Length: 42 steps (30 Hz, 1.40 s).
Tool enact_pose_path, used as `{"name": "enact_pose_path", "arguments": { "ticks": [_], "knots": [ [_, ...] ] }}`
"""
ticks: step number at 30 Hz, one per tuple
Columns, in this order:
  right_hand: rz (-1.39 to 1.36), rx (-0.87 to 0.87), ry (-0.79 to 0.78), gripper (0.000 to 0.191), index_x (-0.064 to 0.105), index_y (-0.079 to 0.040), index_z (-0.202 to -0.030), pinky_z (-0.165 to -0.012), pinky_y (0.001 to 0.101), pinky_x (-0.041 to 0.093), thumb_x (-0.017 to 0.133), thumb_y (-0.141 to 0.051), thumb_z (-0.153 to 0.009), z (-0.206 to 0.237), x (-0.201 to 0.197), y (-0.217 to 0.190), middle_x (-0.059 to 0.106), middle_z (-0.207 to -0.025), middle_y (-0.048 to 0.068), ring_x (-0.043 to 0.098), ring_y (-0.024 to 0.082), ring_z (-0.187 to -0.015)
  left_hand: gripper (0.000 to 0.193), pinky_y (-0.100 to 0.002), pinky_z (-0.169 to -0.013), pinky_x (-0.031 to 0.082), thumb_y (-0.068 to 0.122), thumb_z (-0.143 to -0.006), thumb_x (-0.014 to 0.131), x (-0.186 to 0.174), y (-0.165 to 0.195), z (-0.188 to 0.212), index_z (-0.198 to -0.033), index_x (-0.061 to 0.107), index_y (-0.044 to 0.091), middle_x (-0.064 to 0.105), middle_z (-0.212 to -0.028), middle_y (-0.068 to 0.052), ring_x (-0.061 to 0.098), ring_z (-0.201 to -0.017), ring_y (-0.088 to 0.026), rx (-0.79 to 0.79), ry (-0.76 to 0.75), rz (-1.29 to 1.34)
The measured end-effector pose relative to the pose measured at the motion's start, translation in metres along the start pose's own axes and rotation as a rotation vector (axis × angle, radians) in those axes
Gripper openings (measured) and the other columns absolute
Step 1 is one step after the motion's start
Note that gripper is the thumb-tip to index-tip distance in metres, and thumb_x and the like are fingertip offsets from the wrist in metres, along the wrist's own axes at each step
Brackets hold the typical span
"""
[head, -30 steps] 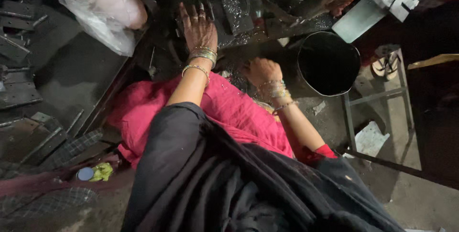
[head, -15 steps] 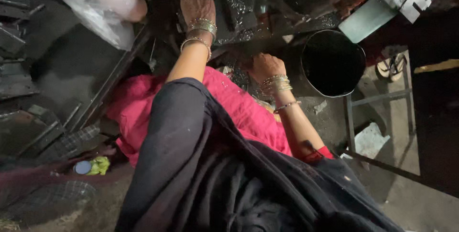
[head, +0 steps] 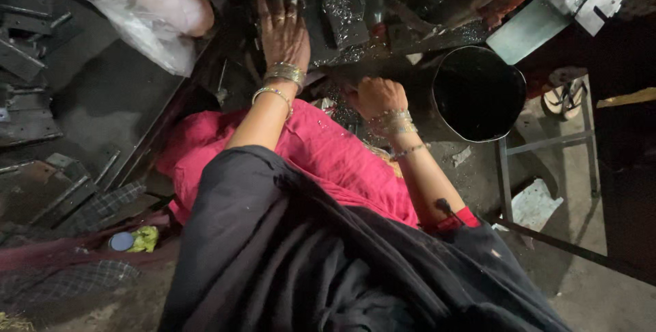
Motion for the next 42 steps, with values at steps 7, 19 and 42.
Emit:
{"name": "enact_pose_path", "arguments": {
  "ticks": [7, 19, 42],
  "knots": [
    [-0.087, 0.071, 0.062, 0.040, 0.072, -0.009, -0.098, -0.062, 0.0460, 0.059, 0.065, -0.047, -0.089, 0.021, 0.065, 0.018, 0.075, -0.083, 0.016, 0.075, 0.035, -0.075, 0.039, -0.059, -0.131, -0.005, 0.022, -0.110, 0.046, 0.008, -0.011, -0.003, -0.140, 0.068, 0.009, 0.049, -0.156, -0.014, 0.033, -0.153, -0.030, -0.063, 0.137, -0.166],
    [-0.097, 0.071, -0.038, 0.053, 0.075, -0.007, -0.093, -0.073, 0.0498, 0.057, 0.060, -0.058, -0.096, 0.002, 0.080, 0.031, 0.074, -0.088, 0.020, 0.073, 0.038, -0.085, 0.044, -0.063, -0.125, -0.003, 0.024, -0.105, 0.044, -0.005, -0.003, -0.014, -0.135, 0.068, 0.002, 0.051, -0.157, -0.013, 0.032, -0.152, -0.035, -0.124, 0.060, -0.010],
    [0.180, -0.111, 0.861, 0.022, 0.067, -0.014, -0.088, -0.066, 0.0381, 0.050, 0.068, -0.029, -0.104, -0.004, -0.028, -0.026, 0.073, -0.087, 0.001, 0.068, 0.023, -0.070, 0.028, -0.055, -0.081, 0.047, 0.008, -0.075, 0.064, -0.068, -0.180, 0.221, -0.101, 0.072, 0.002, 0.068, -0.092, -0.021, 0.063, -0.092, -0.040, -0.616, 0.397, 0.264]
  ]
}}
Point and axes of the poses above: each hand's wrist, its own z-axis away from the middle knuckle, its own x-axis out of the palm, y = z × x, the point moved 7 cm from there along -z, towards the middle knuckle
